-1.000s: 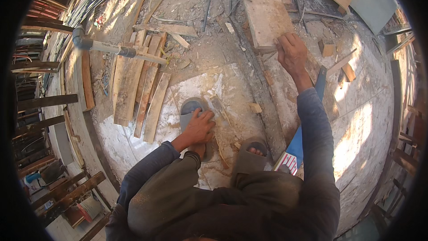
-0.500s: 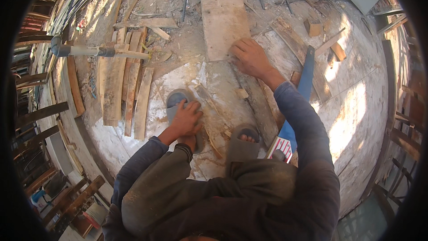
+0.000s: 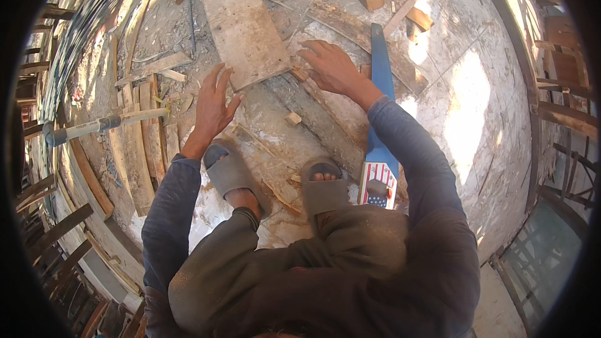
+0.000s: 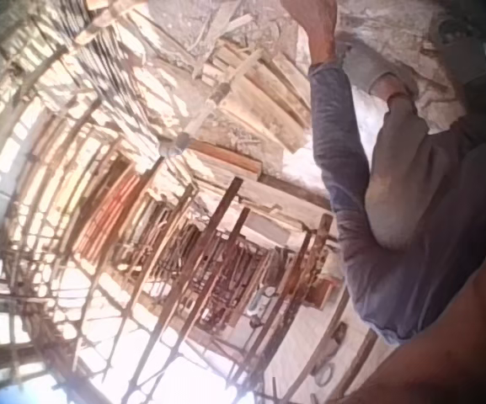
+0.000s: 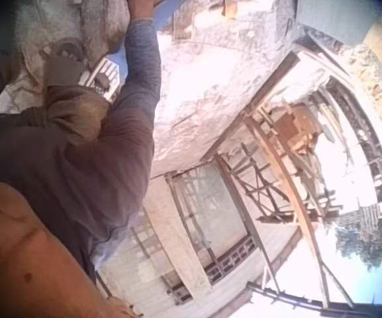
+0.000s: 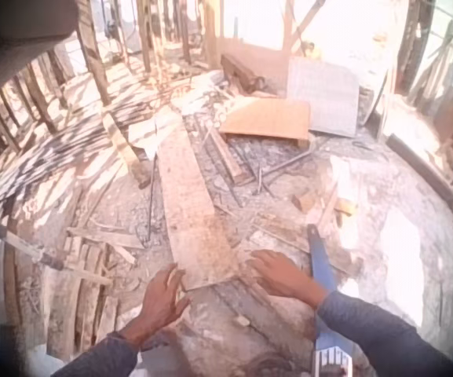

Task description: The person sits on the floor and uses a hand saw to cut small pieces of wood. They pick up wood pieces, position them, and saw them into smaller segments, occasionally using a hammer to split or adjust the wood.

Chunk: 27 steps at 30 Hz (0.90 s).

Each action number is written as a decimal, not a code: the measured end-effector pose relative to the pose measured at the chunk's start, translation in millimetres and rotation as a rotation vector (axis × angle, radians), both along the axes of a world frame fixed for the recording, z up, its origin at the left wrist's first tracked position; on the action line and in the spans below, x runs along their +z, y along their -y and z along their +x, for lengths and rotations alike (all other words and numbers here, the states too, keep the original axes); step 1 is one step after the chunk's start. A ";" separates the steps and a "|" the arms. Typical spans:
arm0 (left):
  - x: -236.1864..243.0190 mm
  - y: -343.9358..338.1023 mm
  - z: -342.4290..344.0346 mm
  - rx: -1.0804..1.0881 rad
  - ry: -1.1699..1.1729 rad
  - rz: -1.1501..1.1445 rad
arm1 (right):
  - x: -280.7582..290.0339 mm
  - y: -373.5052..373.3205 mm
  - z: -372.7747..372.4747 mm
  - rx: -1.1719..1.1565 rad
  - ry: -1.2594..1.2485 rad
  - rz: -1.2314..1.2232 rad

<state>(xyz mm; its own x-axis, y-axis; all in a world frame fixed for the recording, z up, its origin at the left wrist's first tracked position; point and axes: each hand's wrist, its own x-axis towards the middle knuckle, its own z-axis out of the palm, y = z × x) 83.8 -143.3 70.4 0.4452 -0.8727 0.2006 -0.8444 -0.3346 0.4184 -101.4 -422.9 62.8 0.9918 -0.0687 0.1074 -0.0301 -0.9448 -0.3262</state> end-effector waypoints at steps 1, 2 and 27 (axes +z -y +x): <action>-1.0 8.9 4.7 -0.074 0.038 0.004 | 1.2 9.4 -9.9 -0.015 -0.014 -0.022; -1.3 14.2 8.8 -0.139 0.074 0.015 | 1.9 18.0 -21.4 -0.008 0.006 -0.030; -12.5 69.3 47.4 -0.523 0.117 0.215 | 63.0 -232.4 -516.4 -1.821 -0.420 0.400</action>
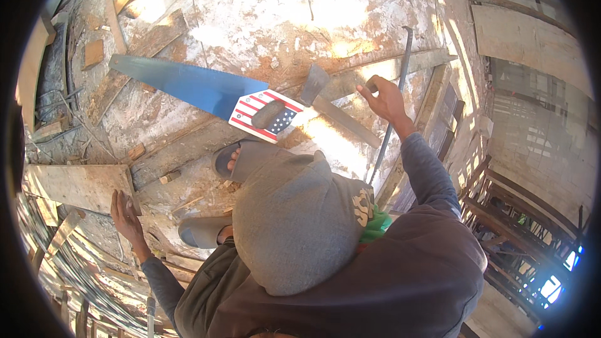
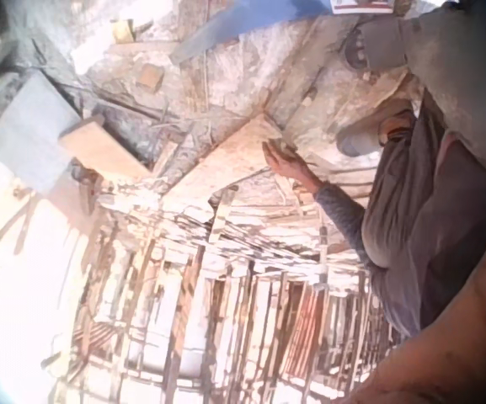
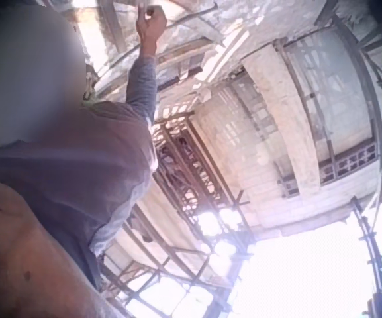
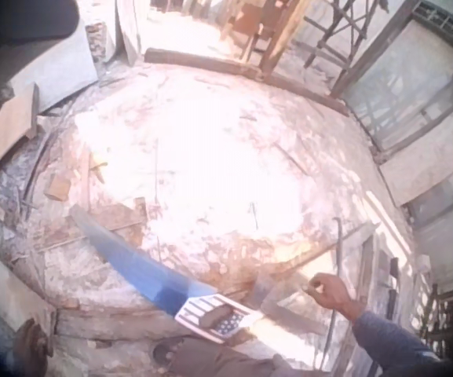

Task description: The person sits on the floor and uses a hand saw to cut small pieces of wood. They pick up wood pieces, position them, and saw them into smaller segments, occasionally using a hammer to split or adjust the wood.

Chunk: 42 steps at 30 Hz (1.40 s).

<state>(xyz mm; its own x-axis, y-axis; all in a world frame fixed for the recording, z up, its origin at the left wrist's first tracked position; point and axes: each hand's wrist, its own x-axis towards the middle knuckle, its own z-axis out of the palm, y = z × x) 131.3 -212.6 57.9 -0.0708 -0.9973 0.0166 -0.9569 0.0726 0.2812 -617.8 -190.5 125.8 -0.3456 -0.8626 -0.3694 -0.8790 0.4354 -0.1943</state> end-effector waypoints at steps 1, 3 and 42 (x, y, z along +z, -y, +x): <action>0.7 1.6 0.8 0.004 -0.024 0.014 | -10.7 -23.6 4.3 0.108 0.037 0.014; 0.2 4.3 2.7 -0.069 0.030 -0.013 | -37.6 -58.3 14.7 0.307 -0.001 0.059; -56.0 -25.5 22.1 0.952 -1.004 0.163 | -1.0 194.7 516.7 2.039 -0.134 -0.653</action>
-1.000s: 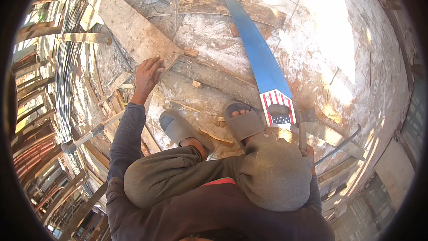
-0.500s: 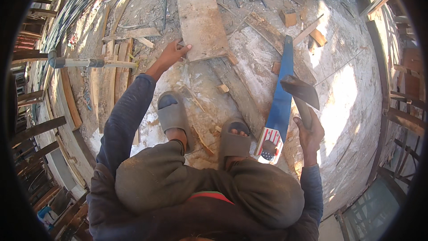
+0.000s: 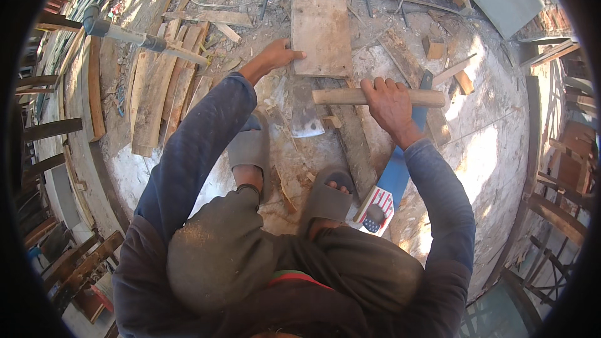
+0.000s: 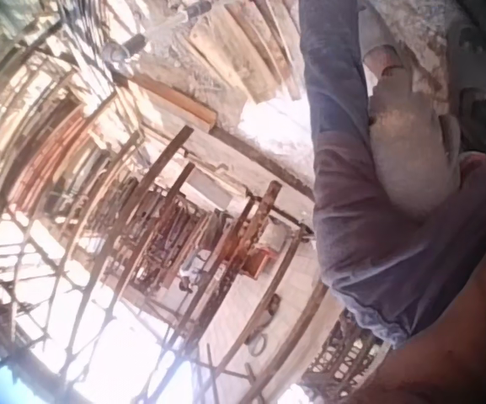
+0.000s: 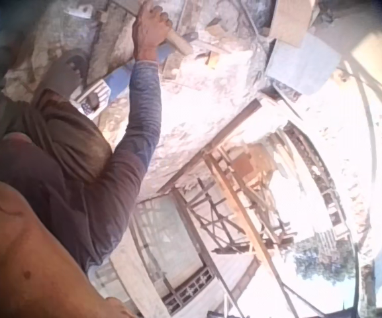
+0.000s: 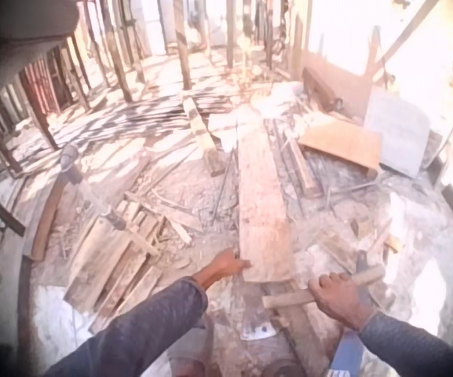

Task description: The person sits on the floor and uses a hand saw to cut small pieces of wood. They pick up wood pieces, position them, and saw them into smaller segments, occasionally using a hammer to split or adjust the wood.

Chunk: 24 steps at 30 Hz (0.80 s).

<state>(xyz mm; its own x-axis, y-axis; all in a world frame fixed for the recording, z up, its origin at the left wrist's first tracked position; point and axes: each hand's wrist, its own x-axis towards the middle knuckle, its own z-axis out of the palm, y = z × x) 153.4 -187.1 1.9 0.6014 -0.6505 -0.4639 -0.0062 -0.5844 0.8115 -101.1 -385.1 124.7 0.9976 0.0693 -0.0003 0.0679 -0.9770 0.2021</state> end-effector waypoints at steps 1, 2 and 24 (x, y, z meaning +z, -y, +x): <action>-1.7 1.3 -0.4 -0.004 -0.004 0.006 | -3.8 2.0 0.2 -0.039 0.046 0.001; -3.2 3.0 -0.6 -0.015 0.049 0.025 | -7.1 4.0 -1.1 -0.103 0.047 -0.006; 24.5 27.3 -47.0 -0.070 -0.110 0.038 | -6.6 9.8 -72.4 -0.637 0.142 0.976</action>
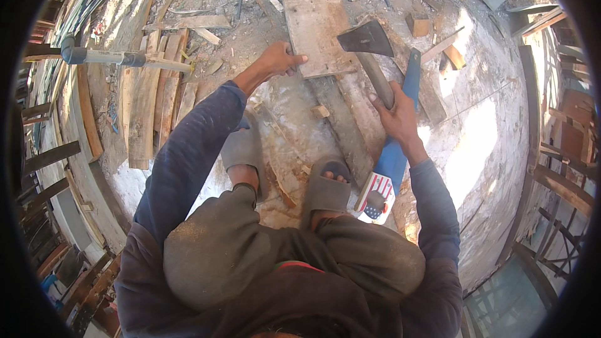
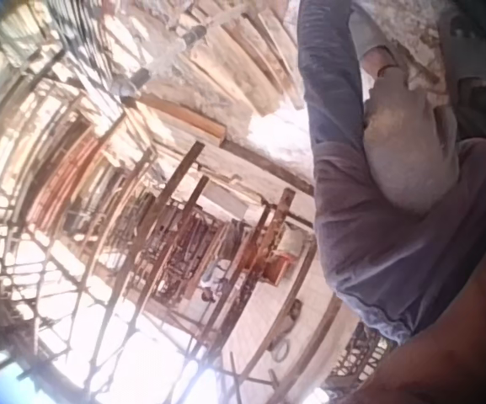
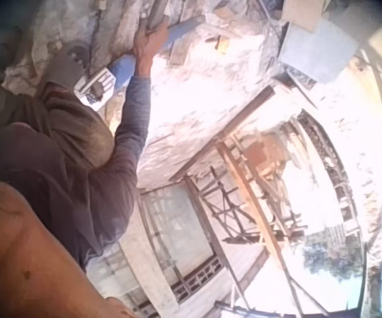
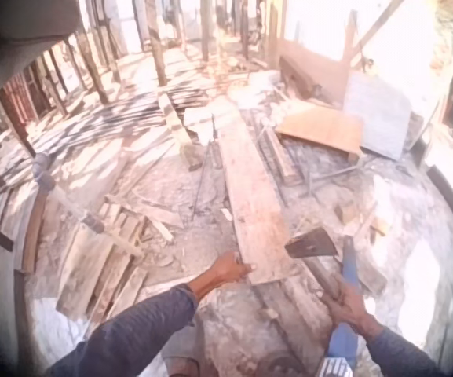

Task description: The person sits on the floor and uses a hand saw to cut small pieces of wood. They pick up wood pieces, position them, and saw them into smaller segments, occasionally using a hammer to split or adjust the wood.

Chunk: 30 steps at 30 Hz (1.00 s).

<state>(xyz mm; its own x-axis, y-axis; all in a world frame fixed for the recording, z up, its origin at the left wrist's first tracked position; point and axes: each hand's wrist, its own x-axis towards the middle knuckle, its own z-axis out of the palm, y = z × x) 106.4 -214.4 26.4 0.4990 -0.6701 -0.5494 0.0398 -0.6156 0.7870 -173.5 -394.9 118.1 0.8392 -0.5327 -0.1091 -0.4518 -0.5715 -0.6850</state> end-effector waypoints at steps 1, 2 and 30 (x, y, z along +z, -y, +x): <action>-0.4 3.1 -5.5 -0.050 0.050 0.032 | 2.7 0.2 -3.3 -0.043 -0.003 0.014; -1.5 5.2 -9.7 -0.024 0.070 0.018 | 5.6 0.4 -7.5 -0.083 -0.011 0.029; -13.6 15.7 -14.2 -0.256 0.527 0.210 | 14.6 -6.4 -9.5 0.053 -0.195 -0.226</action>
<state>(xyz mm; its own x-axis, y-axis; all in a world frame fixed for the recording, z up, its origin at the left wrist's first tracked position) 92.2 -230.1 12.8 0.5767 -0.7088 -0.4062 -0.4907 -0.6981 0.5214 -182.9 -388.5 132.8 0.8417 -0.5175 -0.1541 -0.5273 -0.7263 -0.4409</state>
